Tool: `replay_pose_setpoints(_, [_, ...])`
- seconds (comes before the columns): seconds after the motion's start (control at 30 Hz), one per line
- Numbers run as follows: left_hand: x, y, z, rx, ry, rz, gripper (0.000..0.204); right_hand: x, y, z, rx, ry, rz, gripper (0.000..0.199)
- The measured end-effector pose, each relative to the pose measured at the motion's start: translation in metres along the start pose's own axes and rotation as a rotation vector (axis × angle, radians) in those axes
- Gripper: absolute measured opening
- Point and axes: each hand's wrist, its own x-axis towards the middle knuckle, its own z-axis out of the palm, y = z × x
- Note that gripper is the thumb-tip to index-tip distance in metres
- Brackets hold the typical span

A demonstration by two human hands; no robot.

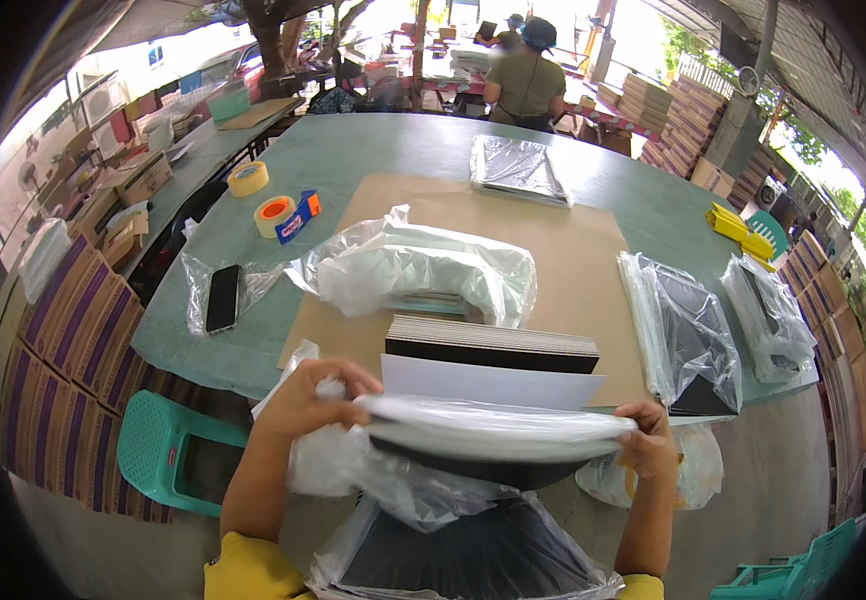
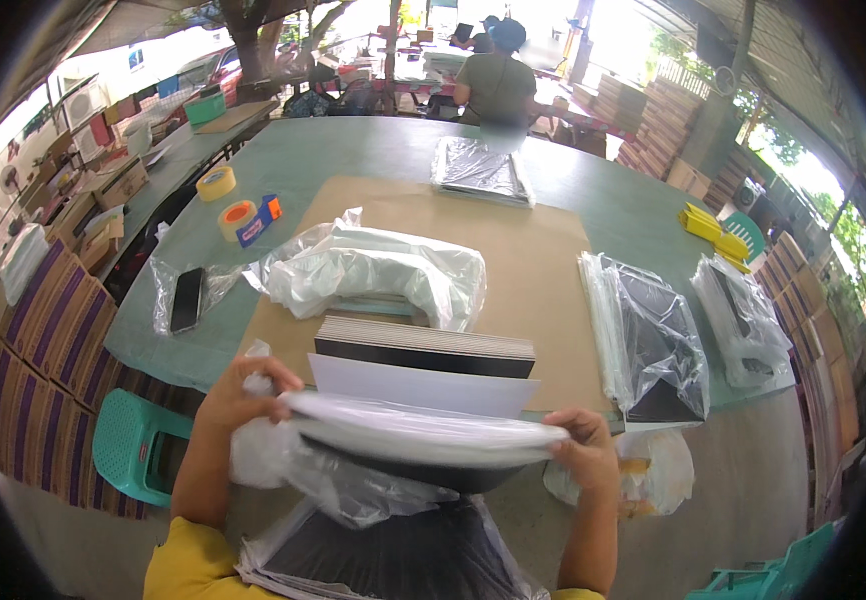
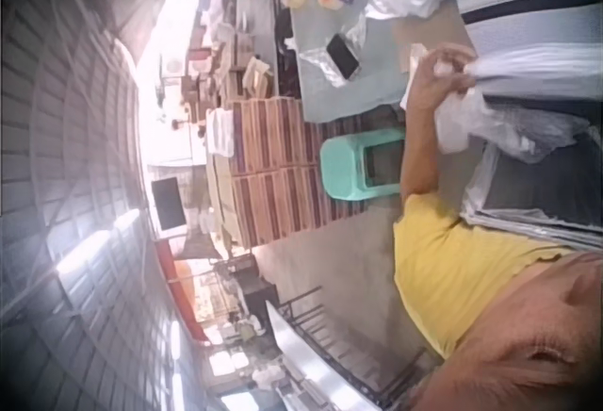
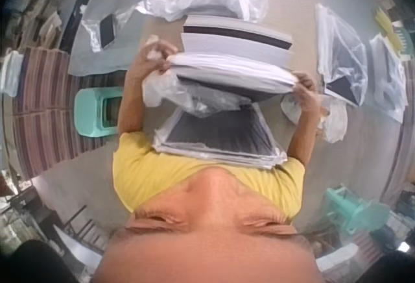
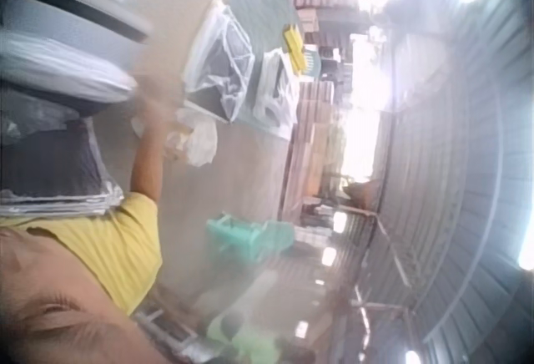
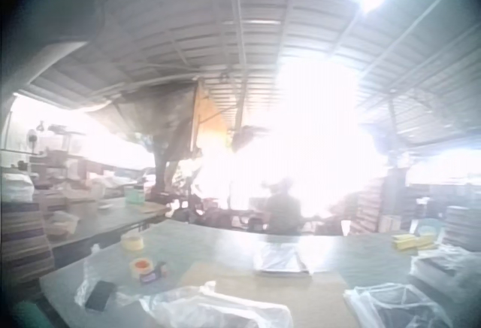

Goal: The person wraps stacks of paper in plastic film, smoothing the plastic by hand across the surfaces and folding the excess film under the stacks.

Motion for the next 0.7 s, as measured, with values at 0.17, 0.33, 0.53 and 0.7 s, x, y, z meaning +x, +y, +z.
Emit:
replay_pose_setpoints(0.17, [-0.04,-0.069,-0.001,-0.891,-0.288,-0.386,0.021,-0.028,0.108,-0.017,0.279,-0.175,0.51,0.035])
replay_pose_setpoints(0.33, [-0.073,-0.192,0.041,-0.402,-0.21,-0.774,0.028,-0.049,0.256,-0.057,-0.334,-0.379,0.245,0.018])
replay_pose_setpoints(0.53, [-0.092,-0.227,0.07,-0.376,-0.11,-0.839,0.032,-0.044,0.288,-0.028,-1.171,-0.161,0.236,0.021])
replay_pose_setpoints(0.7, [-0.082,-0.201,0.093,-0.379,0.069,-0.729,0.033,-0.035,0.255,0.025,-1.018,0.51,0.718,0.026])
